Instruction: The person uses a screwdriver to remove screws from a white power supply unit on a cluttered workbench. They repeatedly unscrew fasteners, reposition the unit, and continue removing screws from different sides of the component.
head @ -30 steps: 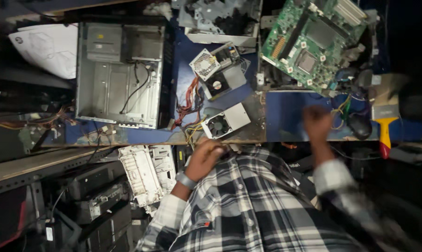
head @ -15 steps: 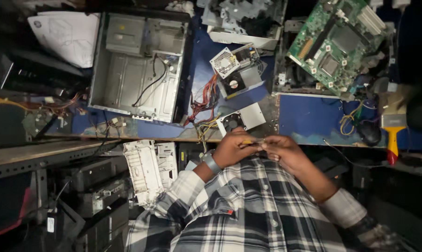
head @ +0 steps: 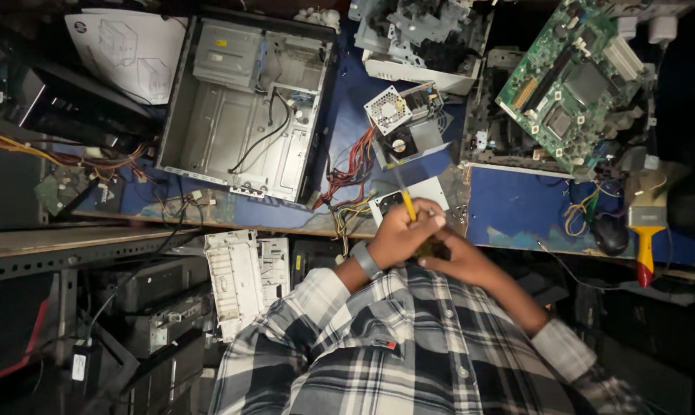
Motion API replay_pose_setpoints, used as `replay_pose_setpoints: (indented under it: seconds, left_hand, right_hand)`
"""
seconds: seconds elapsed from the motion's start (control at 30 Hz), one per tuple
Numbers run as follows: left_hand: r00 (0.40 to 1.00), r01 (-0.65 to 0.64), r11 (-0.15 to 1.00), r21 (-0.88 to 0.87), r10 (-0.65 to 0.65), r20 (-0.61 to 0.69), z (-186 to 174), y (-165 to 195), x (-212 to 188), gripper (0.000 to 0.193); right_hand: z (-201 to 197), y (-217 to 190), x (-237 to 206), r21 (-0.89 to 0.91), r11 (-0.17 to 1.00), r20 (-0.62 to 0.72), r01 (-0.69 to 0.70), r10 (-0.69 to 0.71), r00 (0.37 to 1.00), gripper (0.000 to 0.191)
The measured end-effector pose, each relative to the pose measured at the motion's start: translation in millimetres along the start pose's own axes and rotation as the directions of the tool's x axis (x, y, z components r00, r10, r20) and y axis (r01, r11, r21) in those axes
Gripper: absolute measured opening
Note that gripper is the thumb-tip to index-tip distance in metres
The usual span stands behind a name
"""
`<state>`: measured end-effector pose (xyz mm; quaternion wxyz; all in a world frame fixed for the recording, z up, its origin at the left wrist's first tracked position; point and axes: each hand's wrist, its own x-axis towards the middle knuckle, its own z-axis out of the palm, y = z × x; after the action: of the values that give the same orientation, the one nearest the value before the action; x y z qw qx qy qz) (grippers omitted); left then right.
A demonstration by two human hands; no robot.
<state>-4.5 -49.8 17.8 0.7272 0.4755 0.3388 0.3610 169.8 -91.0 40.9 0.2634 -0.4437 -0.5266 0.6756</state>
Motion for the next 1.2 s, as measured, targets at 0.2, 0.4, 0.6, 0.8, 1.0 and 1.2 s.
replay_pose_setpoints:
  seconds: [0.2,0.4,0.6,0.8,1.0,1.2]
  left_hand:
    - [0.989,-0.102,0.990,-0.095,0.091,-0.113,-4.5,27.1,2.8,0.014]
    - [0.804,-0.526,0.850,-0.032,0.485,-0.343,-45.7,82.9,2.2,0.007]
    - [0.822,-0.465,0.857,-0.221,0.326,-0.467,-82.2,82.9,1.5,0.009]
    - [0.886,-0.229,0.836,-0.498,-0.033,-0.462,-79.8,29.8,1.2,0.023]
    - [0.942,-0.204,0.776,-0.597,-0.009,-0.334,-78.2,5.1,5.0,0.021]
    - [0.969,-0.186,0.678,-0.711,0.008,-0.246,-77.8,1.9,9.1,0.019]
  right_hand:
    - [8.8,-2.8,6.8,-0.203,0.979,0.023,0.009,-0.004,1.000,0.018]
    - [0.6,8.4,-16.9,-0.248,0.966,-0.147,-0.075,0.039,0.988,0.024]
    - [-14.9,31.0,-56.7,-0.336,0.911,-0.322,-0.239,0.127,0.938,0.025]
    - [-20.2,42.2,-92.3,-0.113,0.973,-0.425,-0.203,0.137,0.895,0.030]
    - [-23.3,39.7,-100.4,-0.184,0.971,-0.417,-0.153,0.063,0.907,0.035]
    - [-23.0,40.0,-100.0,-0.140,0.971,-0.449,-0.195,0.113,0.886,0.035]
